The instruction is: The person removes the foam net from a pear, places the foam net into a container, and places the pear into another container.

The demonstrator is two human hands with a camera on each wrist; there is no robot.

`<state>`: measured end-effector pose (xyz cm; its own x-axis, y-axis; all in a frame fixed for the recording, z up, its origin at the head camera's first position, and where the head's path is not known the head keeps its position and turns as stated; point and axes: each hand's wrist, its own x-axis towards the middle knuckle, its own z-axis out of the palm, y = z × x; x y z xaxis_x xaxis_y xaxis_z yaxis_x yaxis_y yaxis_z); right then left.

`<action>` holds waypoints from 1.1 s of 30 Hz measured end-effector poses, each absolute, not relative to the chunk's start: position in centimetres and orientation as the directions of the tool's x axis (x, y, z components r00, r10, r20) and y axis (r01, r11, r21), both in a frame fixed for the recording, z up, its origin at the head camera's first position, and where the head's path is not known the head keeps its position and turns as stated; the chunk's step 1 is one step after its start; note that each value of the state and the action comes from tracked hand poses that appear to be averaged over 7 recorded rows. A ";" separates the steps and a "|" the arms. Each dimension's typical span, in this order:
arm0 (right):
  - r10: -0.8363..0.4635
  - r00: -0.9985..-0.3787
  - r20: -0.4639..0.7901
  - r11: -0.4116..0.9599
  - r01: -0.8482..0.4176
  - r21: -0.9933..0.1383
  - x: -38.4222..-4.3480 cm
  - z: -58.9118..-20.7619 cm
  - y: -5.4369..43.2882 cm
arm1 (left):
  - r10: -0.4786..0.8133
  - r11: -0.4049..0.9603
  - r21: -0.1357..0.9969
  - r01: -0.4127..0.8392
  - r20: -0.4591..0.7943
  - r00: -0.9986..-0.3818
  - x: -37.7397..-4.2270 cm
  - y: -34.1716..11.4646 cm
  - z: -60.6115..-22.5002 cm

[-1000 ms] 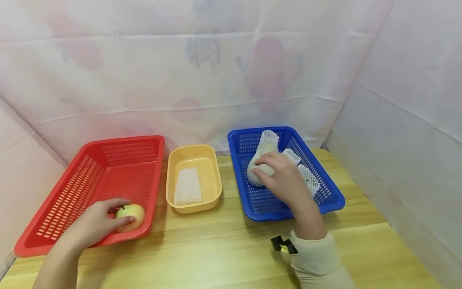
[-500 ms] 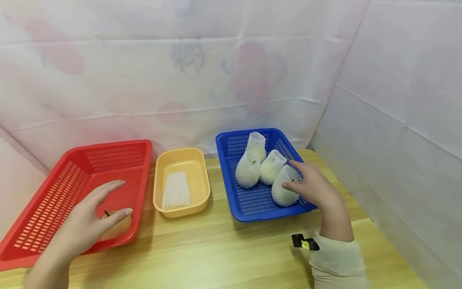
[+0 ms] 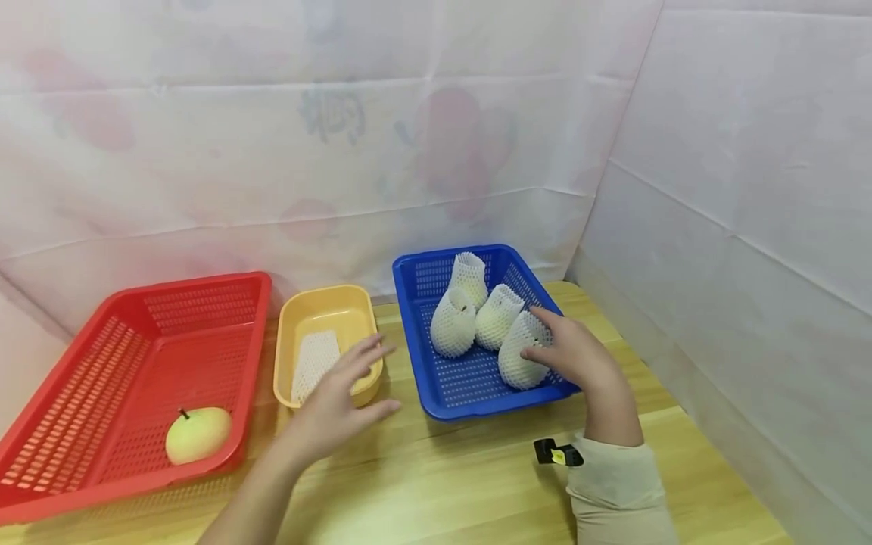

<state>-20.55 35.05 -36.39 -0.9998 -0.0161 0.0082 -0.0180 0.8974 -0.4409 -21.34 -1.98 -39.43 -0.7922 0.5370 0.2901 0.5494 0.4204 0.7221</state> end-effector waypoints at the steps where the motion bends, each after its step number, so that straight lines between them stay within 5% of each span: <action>1: -0.009 -1.000 0.014 0.900 -0.014 -0.436 -20.6 -36.5 35.1 | 0.558 0.420 0.712 0.563 0.286 -0.779 -21.3 -1.1 -39.7; 9: -0.008 -0.996 0.085 0.927 -0.040 -0.372 -21.4 -37.3 35.1 | 0.644 0.431 0.544 0.719 0.373 -0.668 -21.0 1.9 -41.0; 33: -0.030 -0.954 0.300 0.910 -0.150 -0.385 -20.1 -35.7 33.9 | 0.645 0.468 0.516 0.718 0.356 -0.676 -20.9 2.3 -41.1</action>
<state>-20.15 33.92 -35.73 -0.9536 -0.0303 0.2997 -0.1500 0.9105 -0.3854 -20.94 2.25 -41.07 -0.6764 0.6449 0.3559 0.7176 0.4679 0.5159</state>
